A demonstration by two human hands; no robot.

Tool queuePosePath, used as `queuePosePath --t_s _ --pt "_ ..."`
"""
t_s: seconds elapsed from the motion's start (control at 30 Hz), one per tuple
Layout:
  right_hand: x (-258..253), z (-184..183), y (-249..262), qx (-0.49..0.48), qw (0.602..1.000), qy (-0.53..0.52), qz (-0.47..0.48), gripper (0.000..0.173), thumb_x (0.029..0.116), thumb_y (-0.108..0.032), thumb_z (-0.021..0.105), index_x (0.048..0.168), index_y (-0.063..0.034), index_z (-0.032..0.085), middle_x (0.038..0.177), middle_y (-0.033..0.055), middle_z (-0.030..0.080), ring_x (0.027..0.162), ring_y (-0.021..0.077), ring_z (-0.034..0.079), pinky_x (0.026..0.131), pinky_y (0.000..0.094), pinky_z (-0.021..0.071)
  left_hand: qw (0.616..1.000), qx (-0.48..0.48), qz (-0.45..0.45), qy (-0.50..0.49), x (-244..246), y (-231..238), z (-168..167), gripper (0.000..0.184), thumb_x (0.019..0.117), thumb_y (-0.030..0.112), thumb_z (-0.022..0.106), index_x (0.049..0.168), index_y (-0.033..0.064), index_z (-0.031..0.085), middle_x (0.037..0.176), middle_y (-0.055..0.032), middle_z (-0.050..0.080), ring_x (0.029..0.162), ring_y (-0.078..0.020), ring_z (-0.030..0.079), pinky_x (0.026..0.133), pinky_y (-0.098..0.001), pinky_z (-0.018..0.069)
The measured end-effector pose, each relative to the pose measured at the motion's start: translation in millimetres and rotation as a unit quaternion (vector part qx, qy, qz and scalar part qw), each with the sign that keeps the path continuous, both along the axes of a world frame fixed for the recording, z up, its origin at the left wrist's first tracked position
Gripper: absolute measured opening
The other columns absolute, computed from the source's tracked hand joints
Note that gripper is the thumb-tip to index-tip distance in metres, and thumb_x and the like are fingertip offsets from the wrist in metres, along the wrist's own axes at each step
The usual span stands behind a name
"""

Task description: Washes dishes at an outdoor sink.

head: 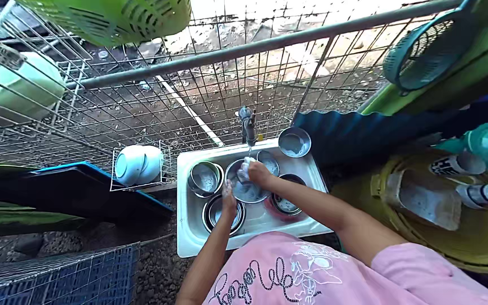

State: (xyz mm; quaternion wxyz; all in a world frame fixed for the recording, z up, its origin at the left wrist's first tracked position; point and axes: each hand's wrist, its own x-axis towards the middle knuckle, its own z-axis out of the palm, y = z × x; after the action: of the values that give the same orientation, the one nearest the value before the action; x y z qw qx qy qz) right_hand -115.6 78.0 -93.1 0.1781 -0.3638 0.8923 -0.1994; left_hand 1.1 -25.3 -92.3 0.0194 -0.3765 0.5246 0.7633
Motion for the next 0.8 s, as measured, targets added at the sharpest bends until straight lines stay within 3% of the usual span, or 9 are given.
queuePosePath --t_s 0.1,0.17,0.2,0.3,0.4,0.47,0.53,0.63,0.8 --pt "29 -4 -17 -0.145 0.986 -0.084 0.003 0.029 0.0967 -0.013 0.061 0.111 0.0096 0.07 0.118 0.0281 0.068 0.119 0.041 0.063 0.108 0.0516 0.0468 0.999 -0.021 0.017 0.032 -9 -1 -6 0.055 0.1139 0.033 0.022 0.157 0.0012 0.028 0.154 -0.0236 0.041 0.136 -0.029 0.048 0.108 -0.0464 0.0438" --pt "33 -1 -1 -0.104 0.985 -0.108 0.09 0.024 0.0912 -0.006 0.069 0.111 0.0076 0.072 0.121 0.0291 0.067 0.121 0.0456 0.061 0.107 0.06 0.0447 0.996 -0.06 0.017 0.06 -8 -24 -5 0.055 0.1137 0.025 0.023 0.16 -0.0027 0.018 0.165 -0.0238 0.023 0.151 -0.0265 0.031 0.122 -0.0416 0.0276" --pt "27 4 8 -0.03 0.988 -0.103 0.11 0.027 0.0926 -0.007 0.068 0.117 0.0053 0.071 0.129 0.0299 0.063 0.125 0.0485 0.057 0.107 0.0651 0.0428 0.996 -0.076 0.016 0.053 -5 -30 -2 0.054 0.1137 0.024 0.025 0.161 -0.0016 0.018 0.167 -0.0224 0.021 0.152 -0.0256 0.028 0.123 -0.0413 0.0254" --pt "3 -3 6 0.032 0.998 -0.036 0.043 0.032 0.1023 -0.012 0.053 0.127 0.0049 0.064 0.135 0.0319 0.058 0.13 0.0484 0.054 0.109 0.06 0.0443 0.996 -0.078 -0.021 0.023 -1 -18 1 0.055 0.1136 0.029 0.026 0.163 0.0071 0.019 0.166 -0.0195 0.024 0.149 -0.0279 0.034 0.117 -0.0484 0.0349" --pt "26 -15 -20 -0.126 0.989 -0.062 -0.036 0.031 0.0981 -0.012 0.058 0.121 0.0069 0.069 0.134 0.0304 0.061 0.133 0.0452 0.053 0.115 0.0534 0.0403 0.996 -0.071 -0.023 0.039 -7 -5 -2 0.054 0.1138 0.027 0.026 0.161 0.0023 0.02 0.163 -0.0223 0.029 0.147 -0.0283 0.037 0.118 -0.0467 0.0348" --pt "42 -13 -16 -0.184 0.978 -0.094 0.037 0.023 0.0904 -0.004 0.065 0.107 0.011 0.071 0.123 0.0327 0.065 0.123 0.0461 0.059 0.109 0.0535 0.0448 0.992 -0.106 -0.012 0.067 -8 -19 0 0.053 0.1127 0.022 0.026 0.16 -0.0028 0.019 0.163 -0.0254 0.028 0.147 -0.0277 0.036 0.12 -0.0412 0.0308" --pt "36 -6 3 -0.096 0.984 -0.115 0.1 0.022 0.0916 -0.001 0.066 0.11 0.009 0.072 0.126 0.0319 0.063 0.124 0.0461 0.058 0.109 0.0566 0.0443 0.989 -0.129 -0.009 0.066 0 -38 4 0.054 0.112 0.02 0.027 0.16 -0.0027 0.02 0.166 -0.0239 0.021 0.153 -0.0262 0.027 0.124 -0.0396 0.0233" --pt "11 -2 6 0.013 0.995 -0.093 0.043 0.03 0.0989 -0.009 0.058 0.125 0.0027 0.068 0.136 0.0312 0.057 0.127 0.0467 0.057 0.106 0.06 0.0464 0.995 -0.092 -0.019 0.03 4 -28 1 0.054 0.1133 0.027 0.026 0.163 0.0053 0.018 0.168 -0.0187 0.021 0.152 -0.0253 0.029 0.121 -0.0457 0.0288" --pt "25 -14 -17 -0.134 0.985 -0.025 0.111 0.026 0.0968 -0.008 0.063 0.118 0.0036 0.072 0.135 0.026 0.064 0.126 0.0424 0.061 0.107 0.0561 0.0483 0.995 -0.084 -0.057 0.014 -5 -16 5 0.053 0.114 0.028 0.022 0.161 0.0036 0.024 0.159 -0.0218 0.036 0.141 -0.0256 0.043 0.113 -0.0441 0.0395"
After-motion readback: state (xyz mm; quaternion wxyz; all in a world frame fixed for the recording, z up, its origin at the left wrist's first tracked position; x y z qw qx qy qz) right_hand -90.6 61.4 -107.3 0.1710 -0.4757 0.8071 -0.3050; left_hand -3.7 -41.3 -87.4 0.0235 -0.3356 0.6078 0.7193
